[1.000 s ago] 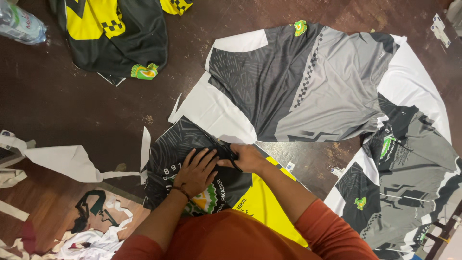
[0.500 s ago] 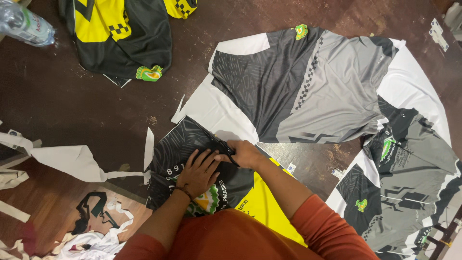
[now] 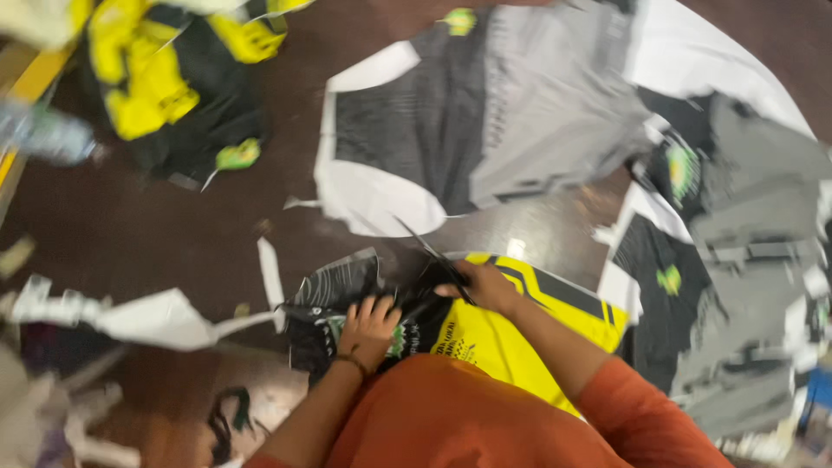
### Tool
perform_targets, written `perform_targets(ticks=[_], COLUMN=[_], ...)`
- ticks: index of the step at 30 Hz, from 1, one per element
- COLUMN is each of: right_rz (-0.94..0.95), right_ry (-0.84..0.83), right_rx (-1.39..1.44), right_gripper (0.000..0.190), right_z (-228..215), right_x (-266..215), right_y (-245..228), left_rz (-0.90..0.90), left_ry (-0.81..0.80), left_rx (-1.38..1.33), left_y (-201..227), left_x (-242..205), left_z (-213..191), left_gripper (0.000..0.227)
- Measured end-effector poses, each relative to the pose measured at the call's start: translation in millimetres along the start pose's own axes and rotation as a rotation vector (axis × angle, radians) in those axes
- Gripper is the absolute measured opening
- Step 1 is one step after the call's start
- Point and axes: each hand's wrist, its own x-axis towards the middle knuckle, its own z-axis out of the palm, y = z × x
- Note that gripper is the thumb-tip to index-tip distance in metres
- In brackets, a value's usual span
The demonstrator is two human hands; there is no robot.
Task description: The person cuts a large piece of patterned fabric using shears. They follow a white paper template placed on top of the fabric, cutting along its edges to shape the material. The person adjusts the fabric and template as needed while cutting.
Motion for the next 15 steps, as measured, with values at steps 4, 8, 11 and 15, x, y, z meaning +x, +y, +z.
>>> perform_targets(ticks=[4, 8, 11, 15], right_rz=[0.234, 0.585, 0.434, 0.206], right_ry=[0.420, 0.561, 0.602, 0.434], right_rx=[0.006, 0.629, 1.214, 1.571], right_gripper=[0.050, 0.043, 0.036, 0.029], right_z=[75.8, 133.8, 163.9, 157.1], right_x=[-75.6, -117.2, -100.8, -83.9], right_y=[109.5, 126.1, 104.8, 34.4], left_rz=[-0.135, -0.428, -0.259, -0.389], left_ry=[-0.503, -0.162, 0.023, -0.265], left_rx=[-0.201, -0.943, -1.056, -1.333], left_y=[30.1, 64.3, 85.6, 92.0], left_x=[8.1, 17.5, 31.7, 35.9], left_z=[-6.1, -8.6, 9.3, -8.4], left_gripper=[0.025, 0.045, 0.038, 0.048])
